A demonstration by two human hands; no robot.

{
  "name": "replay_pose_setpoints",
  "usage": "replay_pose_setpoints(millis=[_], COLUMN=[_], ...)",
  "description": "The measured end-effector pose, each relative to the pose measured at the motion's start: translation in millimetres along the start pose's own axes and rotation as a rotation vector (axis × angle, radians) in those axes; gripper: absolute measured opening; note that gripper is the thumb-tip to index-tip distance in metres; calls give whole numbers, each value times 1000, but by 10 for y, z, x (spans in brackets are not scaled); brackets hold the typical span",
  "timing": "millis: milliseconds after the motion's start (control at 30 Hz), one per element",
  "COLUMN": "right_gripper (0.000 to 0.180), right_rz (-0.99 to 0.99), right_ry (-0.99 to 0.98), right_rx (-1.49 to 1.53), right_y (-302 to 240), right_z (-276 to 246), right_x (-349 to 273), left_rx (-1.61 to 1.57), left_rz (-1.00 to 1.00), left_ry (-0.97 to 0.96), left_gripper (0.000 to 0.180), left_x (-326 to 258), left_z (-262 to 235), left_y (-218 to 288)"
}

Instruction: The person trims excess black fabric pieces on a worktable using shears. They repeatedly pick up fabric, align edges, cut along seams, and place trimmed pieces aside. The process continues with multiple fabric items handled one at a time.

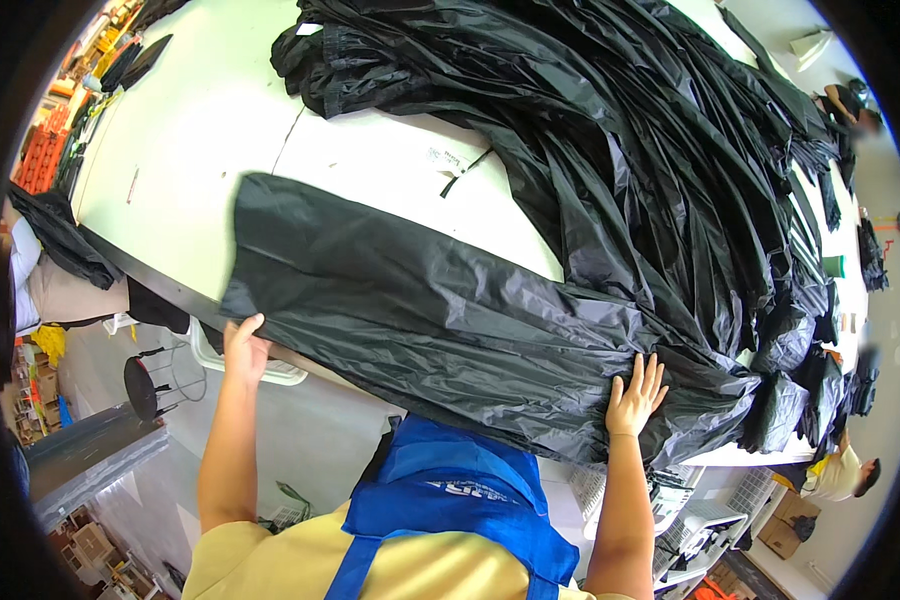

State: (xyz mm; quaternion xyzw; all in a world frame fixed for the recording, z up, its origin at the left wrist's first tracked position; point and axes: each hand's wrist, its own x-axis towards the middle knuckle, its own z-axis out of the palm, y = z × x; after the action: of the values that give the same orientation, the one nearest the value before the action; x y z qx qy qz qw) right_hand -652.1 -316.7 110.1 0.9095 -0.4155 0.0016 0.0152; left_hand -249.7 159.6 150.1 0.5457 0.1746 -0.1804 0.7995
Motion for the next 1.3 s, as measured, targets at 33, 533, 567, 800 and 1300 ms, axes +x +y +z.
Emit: replay_pose_setpoints(millis=[33,533,567,800,1300], right_gripper=[57,45,49,56,47], right_rz=[-7,275,344,255,-450], right_ry=[3,65,99,46,-183], right_rx=[3,-78,-80,301,155], right_y=[19,341,648,1162,1166], right_z=[14,-146,-29,22,-699], right_x=[-14,95,63,15,-925], left_rx=[-3,2092,2133,2201,1666], left_rz=[-71,895,832,689,1027], left_ry=[56,-706,-535,138,-1009], left_gripper=[49,54,55,55,56], left_x=[107,470,682,1270,-904], left_z=[-231,1628,1594,824,713], left_y=[-111,-514,-433,-126,-837])
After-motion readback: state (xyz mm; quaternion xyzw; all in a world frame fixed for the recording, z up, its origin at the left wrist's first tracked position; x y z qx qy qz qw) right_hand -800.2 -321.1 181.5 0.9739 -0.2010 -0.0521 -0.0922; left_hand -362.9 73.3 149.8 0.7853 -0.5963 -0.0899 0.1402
